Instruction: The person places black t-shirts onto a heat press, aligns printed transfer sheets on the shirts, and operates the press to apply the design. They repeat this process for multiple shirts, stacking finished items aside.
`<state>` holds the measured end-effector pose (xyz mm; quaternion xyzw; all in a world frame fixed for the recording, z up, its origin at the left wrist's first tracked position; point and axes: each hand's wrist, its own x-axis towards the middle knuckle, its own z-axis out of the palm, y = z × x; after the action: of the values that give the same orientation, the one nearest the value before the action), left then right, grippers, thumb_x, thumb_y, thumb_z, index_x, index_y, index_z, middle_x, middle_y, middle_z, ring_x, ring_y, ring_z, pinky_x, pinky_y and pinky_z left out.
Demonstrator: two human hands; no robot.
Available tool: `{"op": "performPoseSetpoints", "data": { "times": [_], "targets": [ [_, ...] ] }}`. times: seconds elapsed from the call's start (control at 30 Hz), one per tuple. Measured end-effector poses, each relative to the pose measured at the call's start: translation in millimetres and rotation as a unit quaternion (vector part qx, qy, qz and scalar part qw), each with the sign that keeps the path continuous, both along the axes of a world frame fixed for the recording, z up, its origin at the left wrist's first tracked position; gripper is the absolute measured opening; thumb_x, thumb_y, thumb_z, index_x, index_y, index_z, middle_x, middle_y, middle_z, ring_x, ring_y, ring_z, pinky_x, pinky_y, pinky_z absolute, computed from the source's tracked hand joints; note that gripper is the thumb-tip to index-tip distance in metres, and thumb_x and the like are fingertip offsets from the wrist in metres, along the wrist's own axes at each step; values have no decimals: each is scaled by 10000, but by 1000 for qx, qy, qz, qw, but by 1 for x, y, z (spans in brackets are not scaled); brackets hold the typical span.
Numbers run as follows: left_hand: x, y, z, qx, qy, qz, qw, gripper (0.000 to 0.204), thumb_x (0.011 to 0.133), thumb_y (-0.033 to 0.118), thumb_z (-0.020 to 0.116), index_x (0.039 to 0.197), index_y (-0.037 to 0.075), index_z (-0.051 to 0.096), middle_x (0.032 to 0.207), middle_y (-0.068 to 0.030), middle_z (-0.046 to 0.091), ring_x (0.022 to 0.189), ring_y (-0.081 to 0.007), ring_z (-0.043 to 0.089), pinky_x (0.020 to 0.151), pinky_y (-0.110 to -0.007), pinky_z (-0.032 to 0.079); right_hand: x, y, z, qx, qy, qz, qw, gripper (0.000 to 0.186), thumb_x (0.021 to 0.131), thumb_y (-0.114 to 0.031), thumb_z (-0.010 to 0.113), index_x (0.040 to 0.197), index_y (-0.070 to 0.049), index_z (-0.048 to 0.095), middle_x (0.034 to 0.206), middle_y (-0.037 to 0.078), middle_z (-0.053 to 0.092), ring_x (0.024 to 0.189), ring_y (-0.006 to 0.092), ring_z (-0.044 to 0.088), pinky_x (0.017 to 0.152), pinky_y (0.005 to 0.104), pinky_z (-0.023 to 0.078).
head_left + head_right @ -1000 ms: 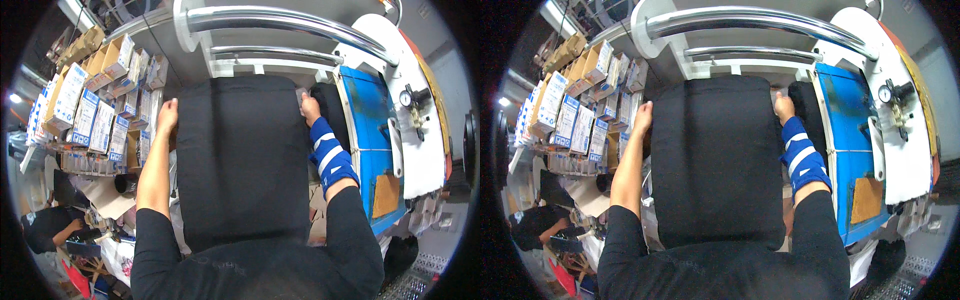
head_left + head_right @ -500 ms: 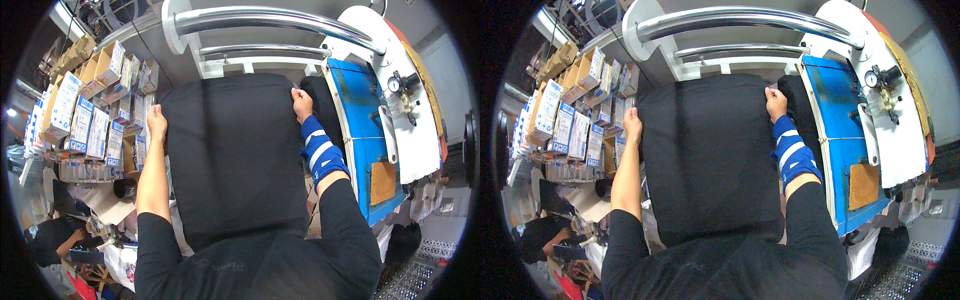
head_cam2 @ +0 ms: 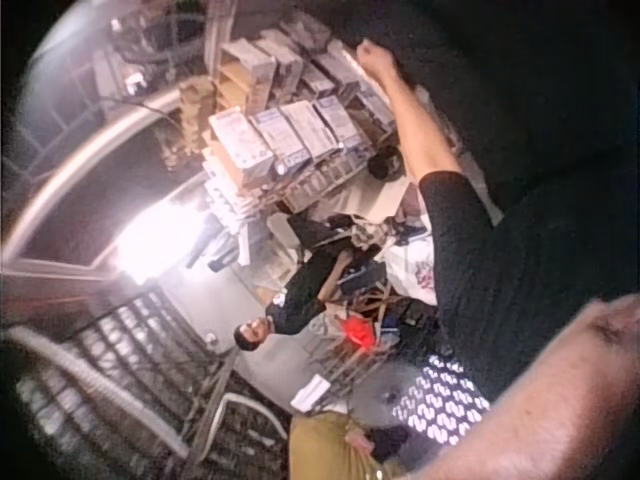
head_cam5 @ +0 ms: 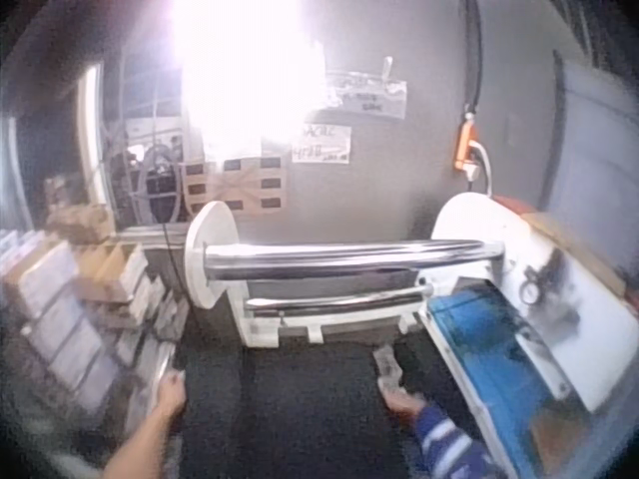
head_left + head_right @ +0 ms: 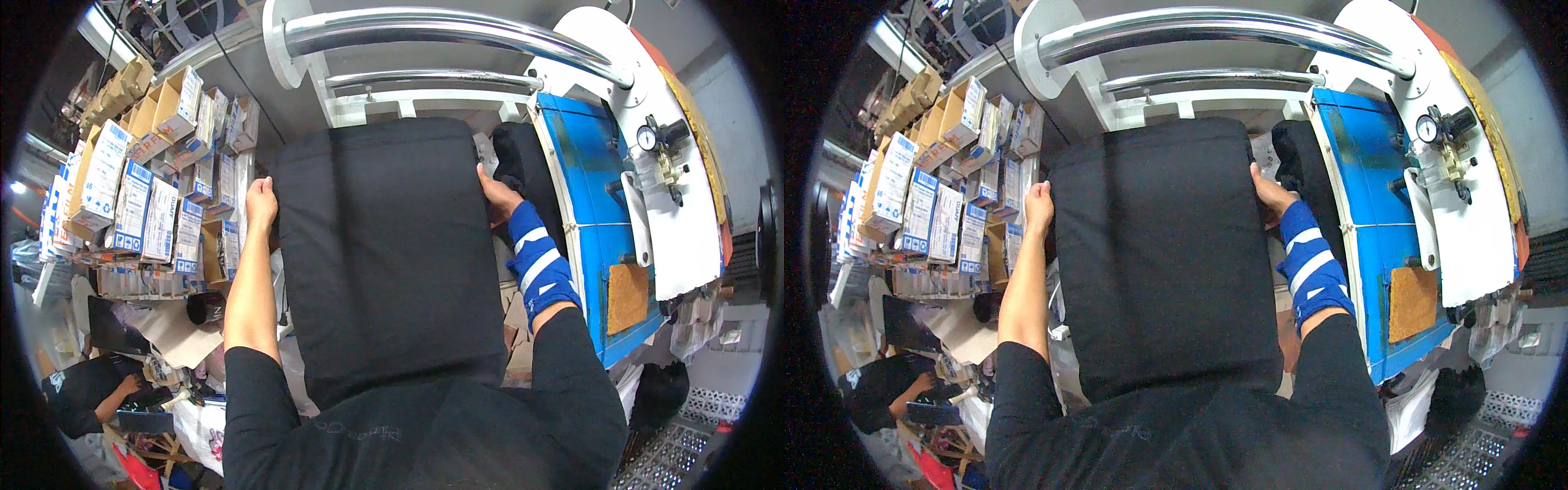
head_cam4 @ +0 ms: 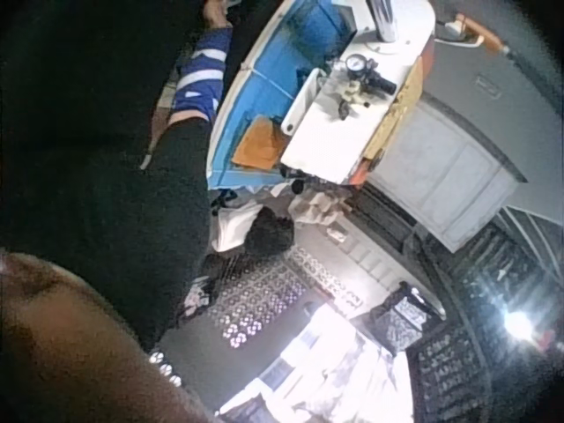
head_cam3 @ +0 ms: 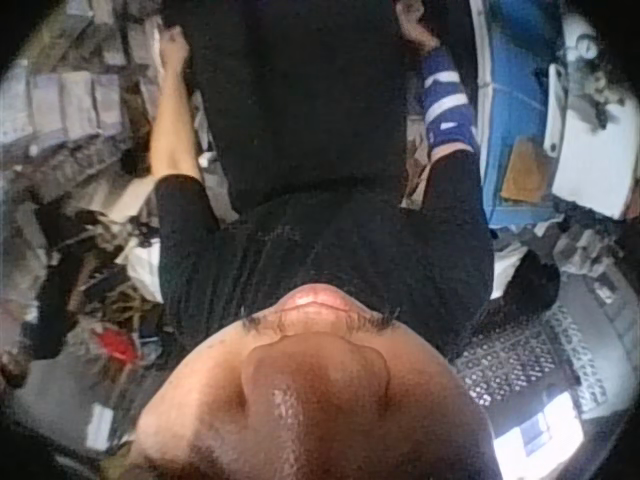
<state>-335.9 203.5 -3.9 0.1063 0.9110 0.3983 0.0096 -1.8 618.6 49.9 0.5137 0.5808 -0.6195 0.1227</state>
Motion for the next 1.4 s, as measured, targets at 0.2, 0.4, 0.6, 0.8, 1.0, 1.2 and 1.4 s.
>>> {"op": "performPoseSetpoints", "data": {
  "times": [0.2, 0.4, 0.6, 0.8, 1.0, 1.2, 1.4],
  "targets": [
    [3, 7, -17, 58, -50, -48, 996, 343, 1050, 295, 539, 1078, -15, 682, 971, -170, 726, 905, -279, 685, 833, -391, 505, -7, 8, -21, -177, 421, -221, 862, 531, 979, -381, 639, 1343, 2, 588, 1343, 185, 623, 1214, 359, 602, 1062, 515, 462],
    [-7, 1, -20, 54, -49, -60, 996, 350, 1055, 293, 529, 1051, -26, 674, 946, -164, 727, 881, -259, 679, 821, -383, 505, -24, 44, -42, 150, 389, -312, 854, 516, 898, -155, 747, 1311, 92, 561, 1215, 202, 677, 1068, 349, 674, 978, 443, 529],
    [1, 3, -12, -3, 42, -39, 998, 339, 1051, 291, 524, 1018, -15, 667, 908, -194, 703, 854, -290, 670, 799, -404, 502, -23, 28, -44, 517, 105, -109, 843, 668, 870, -359, 773, 1275, 117, 538, 1233, 348, 623, 1191, 495, 586, 1032, 483, 462],
    [0, -5, 6, 57, 108, -28, 992, 324, 1034, 279, 527, 985, -11, 665, 928, -232, 693, 888, -405, 661, 794, -456, 496, -26, 29, -43, 550, 84, -121, 822, 529, 866, -330, 778, 1116, 96, 589, 1121, 330, 658, 1075, 494, 628, 954, 494, 488],
    [0, -4, 1, 28, 92, 4, 995, 309, 1013, 279, 555, 984, -5, 672, 946, -252, 693, 932, -431, 670, 816, -468, 505, -26, 28, -39, 525, 128, -134, 831, 553, 914, -306, 742, 1241, 105, 569, 1238, 317, 637, 1159, 455, 619, 1004, 456, 474],
    [-5, 0, -22, 45, 27, 10, 999, 299, 1013, 280, 568, 995, 7, 689, 937, -234, 705, 916, -393, 688, 815, -442, 513, -24, 38, -52, 523, 100, -153, 833, 647, 927, -356, 720, 1314, 125, 528, 1321, 328, 593, 1243, 458, 572, 1056, 453, 445],
    [-12, 9, -42, 77, -101, -30, 991, 287, 982, 288, 626, 1019, 23, 728, 982, -202, 740, 939, -327, 721, 846, -397, 529, -39, 47, -77, 317, 46, 4, 947, 626, 849, -411, 774, 1244, 41, 600, 1231, 283, 656, 1156, 448, 627, 971, 458, 488]
  ]
}}
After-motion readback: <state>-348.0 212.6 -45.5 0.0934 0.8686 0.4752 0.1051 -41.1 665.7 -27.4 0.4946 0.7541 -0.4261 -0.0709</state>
